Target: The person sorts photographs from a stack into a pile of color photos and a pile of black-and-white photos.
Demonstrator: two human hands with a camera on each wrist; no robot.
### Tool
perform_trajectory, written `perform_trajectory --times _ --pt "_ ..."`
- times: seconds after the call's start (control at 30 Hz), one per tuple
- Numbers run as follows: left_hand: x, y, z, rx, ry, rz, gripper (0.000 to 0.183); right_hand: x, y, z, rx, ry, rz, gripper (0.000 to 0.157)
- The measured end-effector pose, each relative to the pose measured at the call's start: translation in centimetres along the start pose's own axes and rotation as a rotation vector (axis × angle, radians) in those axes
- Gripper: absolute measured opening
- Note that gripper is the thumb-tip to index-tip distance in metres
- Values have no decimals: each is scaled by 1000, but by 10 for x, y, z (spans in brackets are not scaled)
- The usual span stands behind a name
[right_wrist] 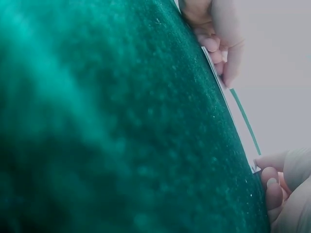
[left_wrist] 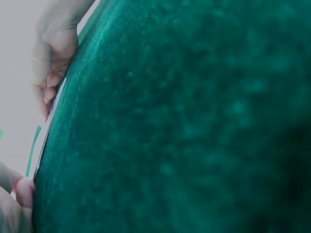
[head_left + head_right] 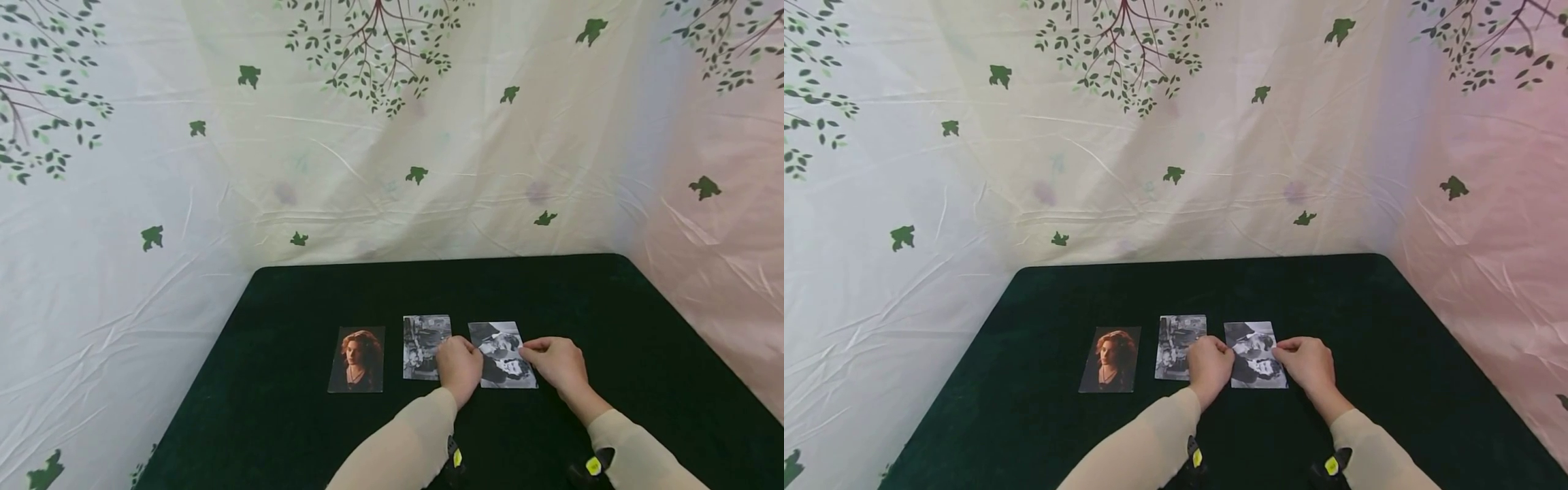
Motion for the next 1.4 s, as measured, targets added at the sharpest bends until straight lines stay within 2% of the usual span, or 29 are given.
perform_trajectory --times 0.23,0.43,0.57,0.67,0.8,0.87,0.97,1.1,1.27,1.4 --pt "0 -4 2 85 40 -24 12 1 0 1 -19 19 8 29" --pt "8 -3 0 273 -32 -124 11 1 -1 1 -46 31 14 28" --pt "13 -20 1 339 -23 -142 11 0 -1 2 -76 26 0 31" --pt "12 -46 2 273 53 -93 10 -2 -1 3 -125 23 -23 35" --pt "6 -89 -5 83 144 33 5 -2 -3 4 -194 23 -56 40" --pt "3 -107 -11 -6 146 76 4 -1 -4 0 -205 14 -62 41" --pt "-2 -126 -20 -73 115 91 8 1 -2 -13 -190 -25 -62 41" --pt "-7 -137 -29 -92 80 60 12 8 10 -44 -145 -95 -75 38" --pt "-9 -135 -37 -138 56 7 17 17 36 -86 -79 -164 -109 36" --pt "-8 -132 -40 -167 50 -11 18 19 55 -109 -11 -197 -118 38"
Point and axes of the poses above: each hand's wrist, its own x-axis away from the middle knuckle, its own y-axis out of the palm, z = x × y, the point moved 9 cm from there along -x, towards the middle knuckle, and after that the axes turned 7 degrees about x, right-handed, at the moved point
